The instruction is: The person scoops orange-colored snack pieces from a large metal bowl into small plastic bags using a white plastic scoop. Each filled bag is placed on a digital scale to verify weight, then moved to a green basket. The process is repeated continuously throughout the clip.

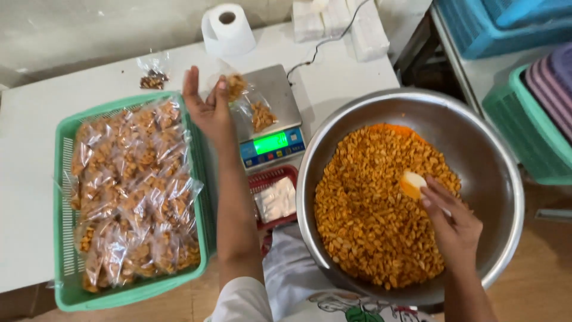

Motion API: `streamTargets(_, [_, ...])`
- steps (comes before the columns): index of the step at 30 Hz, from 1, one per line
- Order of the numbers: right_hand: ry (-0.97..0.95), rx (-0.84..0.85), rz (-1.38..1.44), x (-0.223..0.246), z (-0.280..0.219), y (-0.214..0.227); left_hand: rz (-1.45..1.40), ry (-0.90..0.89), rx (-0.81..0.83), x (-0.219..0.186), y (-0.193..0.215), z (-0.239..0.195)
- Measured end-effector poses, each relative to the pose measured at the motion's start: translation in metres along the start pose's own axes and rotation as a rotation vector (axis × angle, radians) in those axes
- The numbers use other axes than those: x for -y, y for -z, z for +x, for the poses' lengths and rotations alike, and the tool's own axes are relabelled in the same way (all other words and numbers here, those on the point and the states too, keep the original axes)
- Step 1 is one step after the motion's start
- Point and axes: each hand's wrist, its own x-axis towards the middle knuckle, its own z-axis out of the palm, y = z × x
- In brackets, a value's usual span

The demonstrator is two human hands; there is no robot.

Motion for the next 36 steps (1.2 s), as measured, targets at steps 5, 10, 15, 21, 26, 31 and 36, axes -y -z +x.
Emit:
streamTargets(5, [0.007,0.023,0.092,0.006,0.022,-0.022,-0.555,1.041,0.105,-0.098,-0.026,-0.065])
streamTargets(10, [0.077,-0.019,0.178,-0.015,0.029,-0.043,-0.639,1.407,0.456,-0.105,-0.042,-0.205])
streamTargets(15, [-0.05,-0.016,0.389,-0.02,0.033,-0.047,-0.709,1.543,0.605,-0.128,-0.063,-0.234])
streamTargets(21, [-0.333,0.077,0.624,-0.051,0.023,-0.049,-0.722,1.586,0.578,-0.134,-0.067,-0.248])
streamTargets(26, [-0.416,0.143,0.605,-0.037,0.025,-0.048,-0.664,1.569,0.61,-0.128,-0.061,-0.256])
streamTargets(31, [-0.587,0.164,0.711,-0.033,0.027,-0.054,-0.607,1.686,0.472,-0.12,-0.055,-0.266])
streamTargets(36, [-0.642,0.156,0.688,-0.054,0.025,-0.062,-0.671,1.718,0.406,-0.135,-0.058,-0.259])
